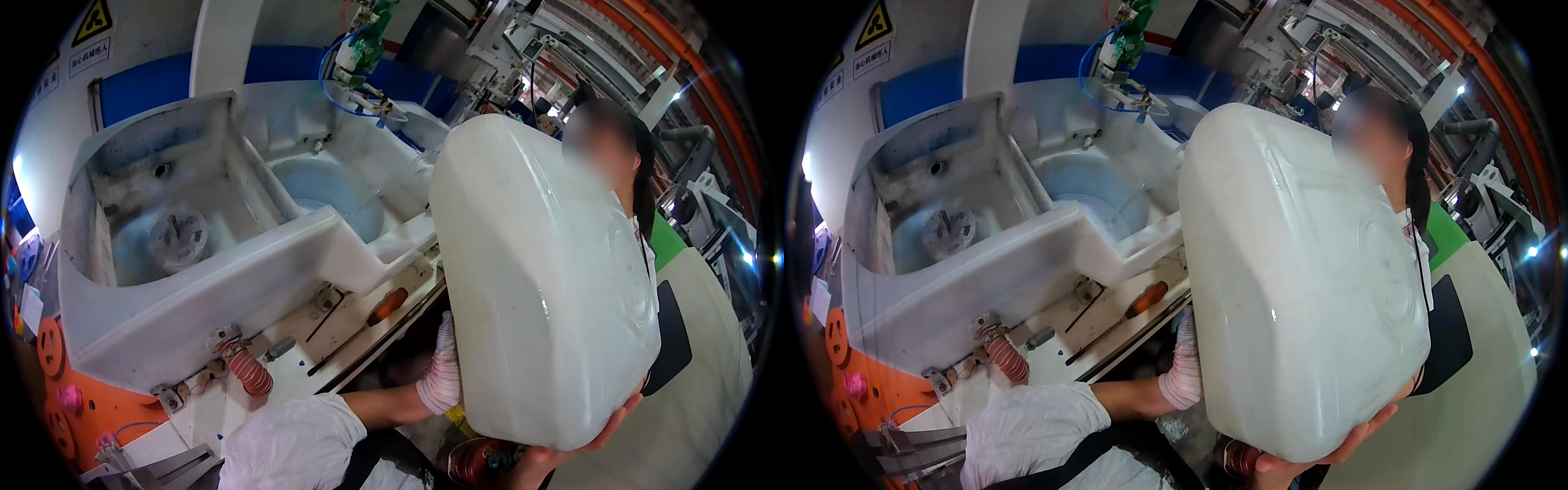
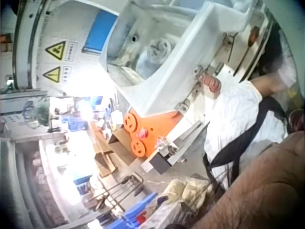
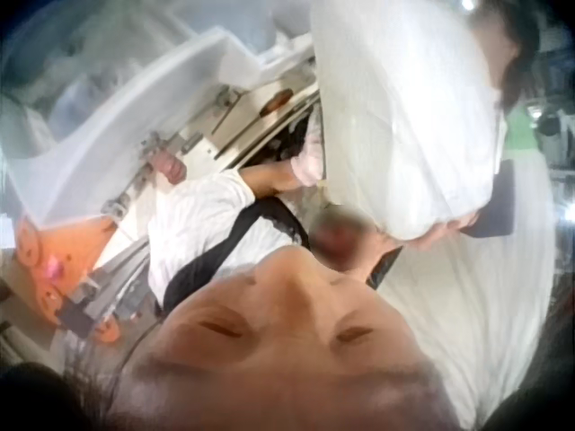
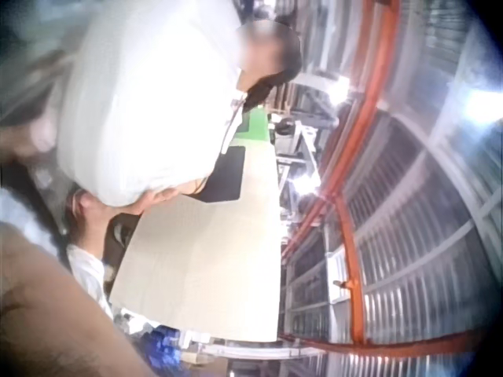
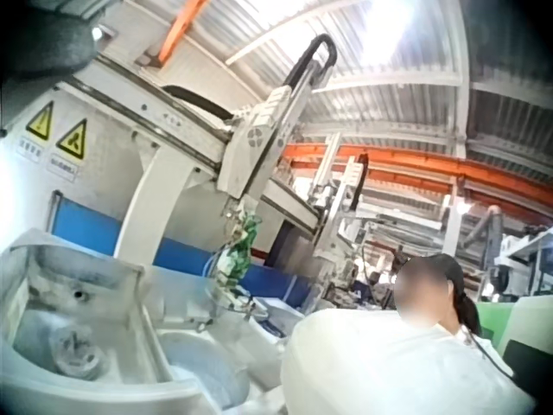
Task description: The person walks through a factory floor and assists a coworker in refilling a machine's water tank. They pour a liquid from a large white container into a bucket, then pour the bucket's contents into the machine's tank. The person also opens and closes the machine's access door during the process.
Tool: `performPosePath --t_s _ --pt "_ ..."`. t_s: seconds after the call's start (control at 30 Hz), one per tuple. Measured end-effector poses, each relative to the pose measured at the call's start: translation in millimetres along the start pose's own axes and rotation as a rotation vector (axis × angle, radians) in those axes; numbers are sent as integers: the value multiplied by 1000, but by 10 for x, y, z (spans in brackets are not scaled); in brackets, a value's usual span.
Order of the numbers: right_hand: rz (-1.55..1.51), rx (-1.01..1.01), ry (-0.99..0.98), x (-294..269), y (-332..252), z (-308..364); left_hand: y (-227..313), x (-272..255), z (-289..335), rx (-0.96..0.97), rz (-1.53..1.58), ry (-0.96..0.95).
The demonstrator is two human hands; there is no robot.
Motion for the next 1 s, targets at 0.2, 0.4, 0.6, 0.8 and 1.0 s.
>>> performPosePath --t_s 0.2,0.4,0.6,0.8,1.0 --pt "20 22 9 -68 49 4 15 61 4 29 128 -47" --pt "-17 -54 -19 -66 33 -64 1 -57 20 16 -137 163" --pt "-49 -59 31 -108 13 -53 26 -31 127 -11 -14 190" --pt "-6 -44 26 58 -274 -227 200 77 200 -1 233 50" --pt "-110 65 79 168 -466 -322 371 64 342 27 34 209"
Point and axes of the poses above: each hand's wrist, its own z-axis away from the middle knuckle, its own x-axis out of the palm, y = z × x, the point moved 9 cm from there along -z, towards the middle knuckle, and after that the axes turned 13 degrees about -z, right-handed, at the moved point
